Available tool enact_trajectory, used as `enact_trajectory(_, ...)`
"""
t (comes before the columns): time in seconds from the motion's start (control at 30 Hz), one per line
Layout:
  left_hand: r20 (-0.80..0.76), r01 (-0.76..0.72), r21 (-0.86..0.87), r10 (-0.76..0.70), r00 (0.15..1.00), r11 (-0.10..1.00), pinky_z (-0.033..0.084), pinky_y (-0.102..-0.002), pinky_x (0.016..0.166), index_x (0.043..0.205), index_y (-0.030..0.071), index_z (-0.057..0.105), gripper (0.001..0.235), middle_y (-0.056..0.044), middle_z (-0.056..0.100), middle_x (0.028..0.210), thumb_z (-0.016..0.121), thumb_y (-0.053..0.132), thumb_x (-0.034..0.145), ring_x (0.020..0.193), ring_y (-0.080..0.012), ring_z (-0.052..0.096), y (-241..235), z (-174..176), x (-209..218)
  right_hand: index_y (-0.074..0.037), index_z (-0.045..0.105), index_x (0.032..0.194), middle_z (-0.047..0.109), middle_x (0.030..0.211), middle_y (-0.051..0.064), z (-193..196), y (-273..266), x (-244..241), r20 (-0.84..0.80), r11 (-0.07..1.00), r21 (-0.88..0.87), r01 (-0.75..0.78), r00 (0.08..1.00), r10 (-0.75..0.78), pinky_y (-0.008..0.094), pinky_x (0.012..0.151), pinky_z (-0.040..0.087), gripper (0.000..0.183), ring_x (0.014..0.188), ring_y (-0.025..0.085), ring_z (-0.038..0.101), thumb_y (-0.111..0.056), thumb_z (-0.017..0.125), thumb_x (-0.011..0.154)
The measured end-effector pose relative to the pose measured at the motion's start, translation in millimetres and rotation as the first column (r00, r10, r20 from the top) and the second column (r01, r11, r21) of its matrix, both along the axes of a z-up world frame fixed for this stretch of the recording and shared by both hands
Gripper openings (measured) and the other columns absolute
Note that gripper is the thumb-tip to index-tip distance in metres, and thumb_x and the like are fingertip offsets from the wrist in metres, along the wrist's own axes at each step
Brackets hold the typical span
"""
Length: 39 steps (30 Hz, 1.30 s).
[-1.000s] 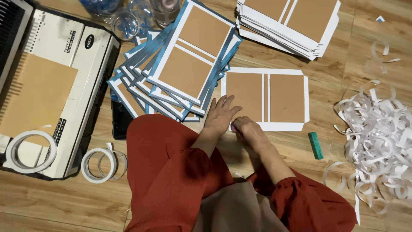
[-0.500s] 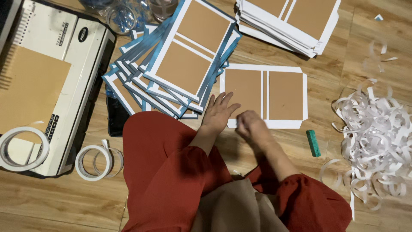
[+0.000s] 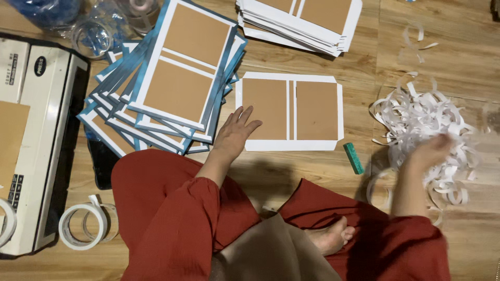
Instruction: The person is assembling cardboard frames by applying white tape to the edges of rectangular cardboard pieces. They use a green tool to smooth the tape and ensure it adheres properly. The person works on multiple frames, stacking completed ones aside.
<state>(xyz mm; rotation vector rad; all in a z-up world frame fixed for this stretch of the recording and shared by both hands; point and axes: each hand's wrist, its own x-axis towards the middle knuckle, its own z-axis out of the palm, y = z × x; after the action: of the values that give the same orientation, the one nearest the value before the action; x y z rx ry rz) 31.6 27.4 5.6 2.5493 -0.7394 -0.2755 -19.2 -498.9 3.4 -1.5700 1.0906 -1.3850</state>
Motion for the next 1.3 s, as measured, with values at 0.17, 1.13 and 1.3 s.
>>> enact_trajectory(0.17,-0.065,0.028,0.403,-0.002,0.998,0.915,0.005,-0.048,0.110,0.128,0.029,0.039,0.042,-0.007,0.022,0.145,0.051,0.024,0.087,0.136,-0.0262,0.013,-19,34,4,-0.004,0.063,0.105,0.043,0.127,0.023,-18,170,33,-0.961,0.867,0.264,-0.424,-0.039,0.273,0.053,0.094,0.023,0.070,0.118,0.045,0.032,-0.066,0.038,0.083)
enact_trajectory(1.13,0.407,0.125,0.605,-0.441,0.800,0.786,0.048,-0.046,0.074,0.137,0.000,0.027,0.061,-0.035,0.042,0.123,0.037,0.020,0.080,0.106,-0.0525,0.046,-53,-15,-39,0.001,0.051,0.114,0.059,0.084,0.027,23,285,-13,-0.916,-0.494,-0.220,-0.841,0.353,-0.193,0.033,0.055,0.049,0.040,0.075,0.037,0.062,-0.013,0.038,0.079)
enact_trajectory(1.3,0.377,0.115,0.607,-0.412,0.829,0.787,0.046,-0.047,0.083,0.133,-0.005,0.030,0.075,-0.032,0.037,0.126,0.039,0.048,0.081,0.110,-0.0498,0.043,-51,-21,-35,0.002,0.055,0.109,0.058,0.083,0.027,5,283,-12,-0.911,-0.441,-0.297,-0.847,0.390,-0.136,0.033,0.054,0.047,0.038,0.074,0.038,0.061,-0.012,0.038,0.079)
